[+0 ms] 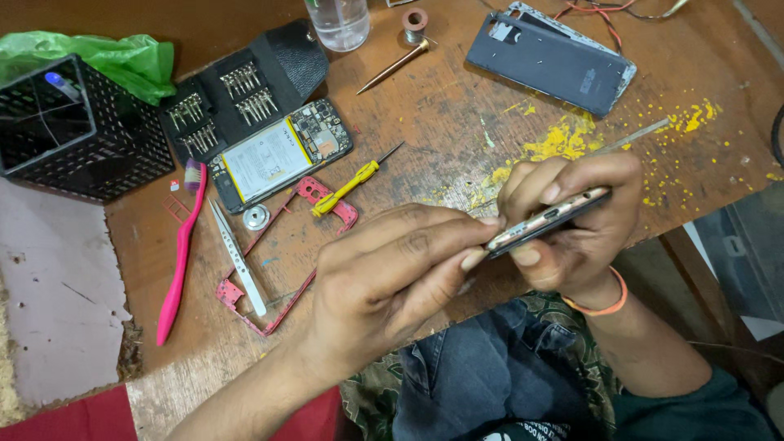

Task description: The person uses a yellow plastic pry tool to separate the screen assembly from the smartphone's metal frame. They work along the edges of the device, prying and lifting the screen to release the adhesive. The person also uses their fingers to peel back the screen and inspect the internal components.

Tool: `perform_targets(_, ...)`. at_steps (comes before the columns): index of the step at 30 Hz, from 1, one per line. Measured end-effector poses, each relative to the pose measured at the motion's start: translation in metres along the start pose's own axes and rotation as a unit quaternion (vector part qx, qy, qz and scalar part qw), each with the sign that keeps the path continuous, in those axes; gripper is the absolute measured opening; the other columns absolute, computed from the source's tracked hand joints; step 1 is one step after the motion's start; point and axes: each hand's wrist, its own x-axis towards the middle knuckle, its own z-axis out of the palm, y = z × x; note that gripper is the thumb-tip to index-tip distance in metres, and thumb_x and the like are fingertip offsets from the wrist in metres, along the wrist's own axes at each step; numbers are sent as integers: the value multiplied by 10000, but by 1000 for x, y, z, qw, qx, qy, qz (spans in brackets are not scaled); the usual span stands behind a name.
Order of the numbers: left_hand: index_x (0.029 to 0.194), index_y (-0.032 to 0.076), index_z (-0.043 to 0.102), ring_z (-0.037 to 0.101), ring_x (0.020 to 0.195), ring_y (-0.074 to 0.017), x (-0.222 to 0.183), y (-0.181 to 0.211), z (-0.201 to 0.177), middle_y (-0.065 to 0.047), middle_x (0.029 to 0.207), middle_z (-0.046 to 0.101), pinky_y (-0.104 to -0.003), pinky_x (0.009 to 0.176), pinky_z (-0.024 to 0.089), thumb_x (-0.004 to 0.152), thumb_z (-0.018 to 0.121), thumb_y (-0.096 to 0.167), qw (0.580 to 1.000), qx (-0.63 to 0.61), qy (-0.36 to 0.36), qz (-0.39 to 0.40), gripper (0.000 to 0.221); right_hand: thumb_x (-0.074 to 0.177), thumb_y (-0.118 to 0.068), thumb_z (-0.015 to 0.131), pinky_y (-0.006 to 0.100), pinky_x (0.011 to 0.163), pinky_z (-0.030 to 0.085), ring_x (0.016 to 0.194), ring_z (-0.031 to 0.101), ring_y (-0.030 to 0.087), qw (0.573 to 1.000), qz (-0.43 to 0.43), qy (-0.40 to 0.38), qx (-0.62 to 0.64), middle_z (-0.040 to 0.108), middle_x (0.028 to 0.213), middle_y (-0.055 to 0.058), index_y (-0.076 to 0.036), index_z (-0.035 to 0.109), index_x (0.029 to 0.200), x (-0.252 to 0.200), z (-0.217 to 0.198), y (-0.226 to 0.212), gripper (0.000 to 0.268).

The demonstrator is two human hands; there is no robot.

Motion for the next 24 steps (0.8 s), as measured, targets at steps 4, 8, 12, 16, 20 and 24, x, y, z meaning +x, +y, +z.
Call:
perform_targets(4, 1208, -16, 673, 753, 1051, -277, 2, 0, -2, -148, 1147, 729, -345, 895, 623, 997, 697, 20, 1000, 12, -16, 15, 216, 917, -357, 811, 279, 530, 491, 549, 537, 133, 1000, -20, -5, -8, 558, 759, 62, -96, 354, 1112, -1, -1, 1, 562)
perform_targets(8, 1244, -2, 675, 747, 1035, -250, 3, 1, -2, -133, 1159, 722, -328, 896, 619, 1030, 701, 45, 999, 18, -28, 15, 220, 906, -367, 817, 284, 517, 478, 529, 528, 128, 999, -34, 6, -5, 555, 746, 63, -93, 351, 1097, -2, 1, 2, 573)
perform_targets(12, 1269, 0, 665, 744, 1054, -230, 2, 2, -2, -120, 1145, 712, -304, 911, 622, 1077, 688, 53, 999, 3, -32, 10, 201, 906, -375, 814, 287, 518, 484, 536, 537, 135, 999, -33, -1, -7, 555, 746, 64, -89, 349, 1101, -2, 1, 2, 580)
perform_targets(16, 1240, -16, 666, 743, 1050, -246, 0, 2, -1, -130, 1132, 713, -321, 910, 622, 1059, 684, 49, 999, 1, -36, 5, 194, 932, -364, 808, 289, 536, 510, 570, 569, 153, 999, -43, -9, -2, 557, 764, 70, -91, 341, 1113, -1, 1, 1, 570)
perform_targets(20, 1233, -15, 669, 739, 1054, -254, 1, -1, 0, -136, 1137, 710, -332, 918, 614, 1047, 683, 46, 999, -9, -41, 7, 196, 918, -349, 801, 290, 519, 517, 603, 586, 169, 998, -57, -7, -10, 563, 732, 64, -86, 345, 1082, -1, -1, 3, 552)
perform_targets(24, 1244, 3, 677, 737, 1054, -245, 2, -1, 0, -125, 1192, 705, -325, 926, 610, 1048, 689, 49, 999, -7, -46, 10, 201, 943, -318, 807, 287, 537, 517, 580, 586, 155, 998, -67, -9, 7, 572, 774, 69, -92, 353, 1131, -4, -2, 4, 541)
